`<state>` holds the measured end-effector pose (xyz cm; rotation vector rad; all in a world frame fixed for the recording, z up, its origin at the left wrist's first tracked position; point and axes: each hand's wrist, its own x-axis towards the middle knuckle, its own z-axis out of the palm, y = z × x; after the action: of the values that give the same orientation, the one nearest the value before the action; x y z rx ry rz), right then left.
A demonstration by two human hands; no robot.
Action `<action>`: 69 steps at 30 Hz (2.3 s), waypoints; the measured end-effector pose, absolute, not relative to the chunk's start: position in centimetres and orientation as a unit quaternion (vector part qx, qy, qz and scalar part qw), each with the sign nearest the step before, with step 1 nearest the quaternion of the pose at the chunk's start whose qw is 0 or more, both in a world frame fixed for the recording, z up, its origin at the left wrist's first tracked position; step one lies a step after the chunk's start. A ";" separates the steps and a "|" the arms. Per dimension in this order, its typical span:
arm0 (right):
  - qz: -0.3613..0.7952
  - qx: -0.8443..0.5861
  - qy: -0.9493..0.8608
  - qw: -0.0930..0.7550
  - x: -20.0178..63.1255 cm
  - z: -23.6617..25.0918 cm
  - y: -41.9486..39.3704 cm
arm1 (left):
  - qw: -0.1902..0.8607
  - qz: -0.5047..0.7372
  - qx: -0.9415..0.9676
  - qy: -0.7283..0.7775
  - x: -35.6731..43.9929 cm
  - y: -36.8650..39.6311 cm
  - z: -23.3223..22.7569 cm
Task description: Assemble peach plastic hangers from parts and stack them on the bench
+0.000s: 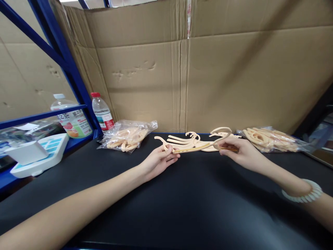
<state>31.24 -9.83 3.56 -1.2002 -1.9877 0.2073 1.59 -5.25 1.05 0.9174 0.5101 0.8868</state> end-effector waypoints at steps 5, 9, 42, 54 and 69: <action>0.048 -0.455 -0.790 0.408 31.1 3.5 -9.9 | 0.774 0.408 0.423 0.237 1.6 -5.3 1.1; 0.018 -0.432 -0.800 0.416 31.1 3.3 -10.0 | 0.773 0.409 0.420 0.244 1.7 -5.3 1.1; -0.037 -0.448 -0.806 0.384 30.6 3.7 -10.7 | 0.732 0.459 0.399 0.308 2.3 -6.5 2.2; -0.047 -0.429 -0.812 0.394 30.5 4.1 -10.9 | 0.745 0.473 0.363 0.301 2.2 -6.4 2.1; -0.059 -0.420 -0.817 0.391 30.3 4.3 -11.1 | 0.730 0.465 0.391 0.313 2.3 -6.5 2.1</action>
<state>30.35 -11.13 4.27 -1.0663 -2.0754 -0.1489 2.28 -6.50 2.05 0.8621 0.6896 1.0236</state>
